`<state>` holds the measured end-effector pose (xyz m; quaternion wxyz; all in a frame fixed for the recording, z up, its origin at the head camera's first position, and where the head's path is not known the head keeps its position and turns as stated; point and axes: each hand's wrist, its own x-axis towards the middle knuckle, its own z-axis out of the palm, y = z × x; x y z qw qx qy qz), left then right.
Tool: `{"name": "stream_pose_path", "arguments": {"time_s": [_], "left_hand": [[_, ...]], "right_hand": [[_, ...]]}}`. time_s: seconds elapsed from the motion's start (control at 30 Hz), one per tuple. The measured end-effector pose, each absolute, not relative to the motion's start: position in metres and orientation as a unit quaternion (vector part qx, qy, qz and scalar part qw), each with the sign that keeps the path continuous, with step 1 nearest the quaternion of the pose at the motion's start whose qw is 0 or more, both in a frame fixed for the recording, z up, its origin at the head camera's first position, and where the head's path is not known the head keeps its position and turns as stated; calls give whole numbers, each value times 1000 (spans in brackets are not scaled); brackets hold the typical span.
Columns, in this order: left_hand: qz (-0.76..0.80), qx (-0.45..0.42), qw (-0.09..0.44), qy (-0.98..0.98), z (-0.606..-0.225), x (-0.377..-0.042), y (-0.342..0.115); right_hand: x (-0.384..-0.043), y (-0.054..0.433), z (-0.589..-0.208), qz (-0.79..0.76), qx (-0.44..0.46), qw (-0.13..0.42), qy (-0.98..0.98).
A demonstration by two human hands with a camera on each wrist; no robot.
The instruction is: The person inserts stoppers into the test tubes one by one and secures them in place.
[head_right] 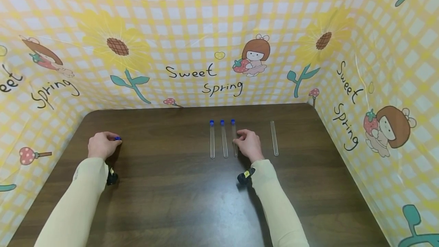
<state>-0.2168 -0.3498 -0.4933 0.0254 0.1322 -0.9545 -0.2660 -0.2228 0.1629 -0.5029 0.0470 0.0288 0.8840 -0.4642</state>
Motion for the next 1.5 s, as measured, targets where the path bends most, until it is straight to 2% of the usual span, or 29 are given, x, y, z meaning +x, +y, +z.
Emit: {"name": "stream_pose_path", "arguments": {"time_s": [0.57,0.93,1.5], "left_hand": [[-313,143,77,-936,-487,-214,-337],[-333,116,79,-932,-486,-215,-322],[-359,79,80,-927,-490,-217,-290]], "right_hand": [[-222,163,-503,-471,32,55,880],[-221,166,-500,-481,35,51,875],[-223,185,-489,-476,41,17,878]]}}
